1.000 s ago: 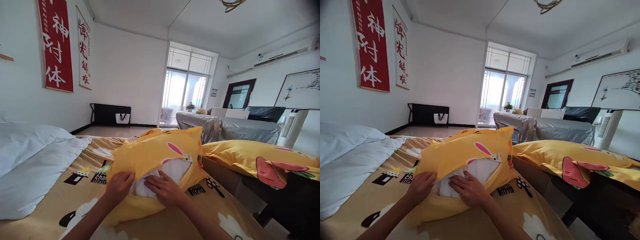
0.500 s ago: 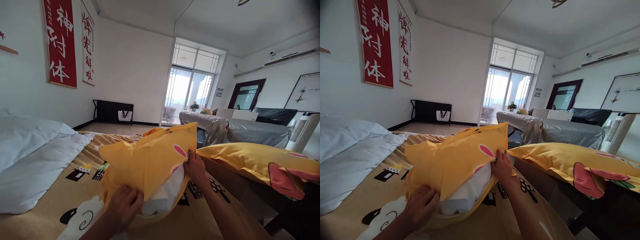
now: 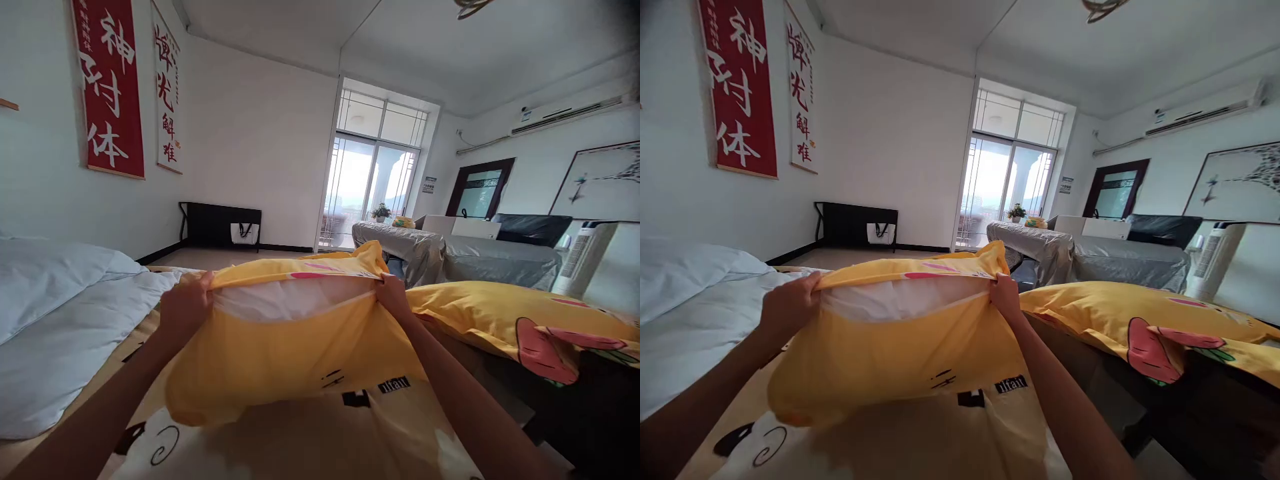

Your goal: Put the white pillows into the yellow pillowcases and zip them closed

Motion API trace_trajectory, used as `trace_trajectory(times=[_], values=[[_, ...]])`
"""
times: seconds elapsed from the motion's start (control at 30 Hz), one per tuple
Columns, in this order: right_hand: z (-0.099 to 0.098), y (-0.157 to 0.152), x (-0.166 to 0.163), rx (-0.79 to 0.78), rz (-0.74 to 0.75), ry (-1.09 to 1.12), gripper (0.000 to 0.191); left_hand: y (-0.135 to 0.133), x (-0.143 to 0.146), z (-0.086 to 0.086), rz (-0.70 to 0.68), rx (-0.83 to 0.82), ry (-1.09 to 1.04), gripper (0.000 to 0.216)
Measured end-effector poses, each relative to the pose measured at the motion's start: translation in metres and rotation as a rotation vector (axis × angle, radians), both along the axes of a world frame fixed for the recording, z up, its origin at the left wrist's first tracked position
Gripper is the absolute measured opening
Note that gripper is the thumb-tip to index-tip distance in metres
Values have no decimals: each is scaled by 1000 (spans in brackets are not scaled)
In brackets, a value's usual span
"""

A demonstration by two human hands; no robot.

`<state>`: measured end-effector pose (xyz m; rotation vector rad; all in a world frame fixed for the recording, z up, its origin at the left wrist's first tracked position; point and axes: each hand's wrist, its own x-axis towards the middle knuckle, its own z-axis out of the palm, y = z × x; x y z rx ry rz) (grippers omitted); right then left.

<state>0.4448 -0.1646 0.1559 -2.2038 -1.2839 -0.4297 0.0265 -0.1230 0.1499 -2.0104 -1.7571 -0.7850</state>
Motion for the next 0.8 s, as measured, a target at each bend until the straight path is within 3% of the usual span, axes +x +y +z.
trace_trajectory(times=[0.1, 0.3, 0.43, 0.47, 0.57, 0.63, 0.73, 0.8], values=[[22, 1, -19, 68, 37, -64, 35, 7, -19, 37, 65, 134, -143, 21], [39, -5, -35, -79, 172, -84, 25, 10, -38, 60, 41, -54, 22, 11], [24, -13, -46, 50, 75, -145, 35, 9, -45, 65, 112, 322, -81, 18], [17, -14, -50, 26, 58, -171, 33, 10, -48, 63, 104, 323, -52, 19], [-1, -15, -58, -163, 85, -217, 23, 16, -56, 47, 20, 18, 204, 20], [-5, -15, -58, -184, 73, -219, 26, 20, -60, 29, 8, -80, 293, 23], [-18, -19, -51, -155, 40, -203, 36, 21, -62, -11, 31, 4, 236, 30], [-41, -25, -48, -298, 153, -190, 36, 18, -65, -47, -30, -99, 216, 32]])
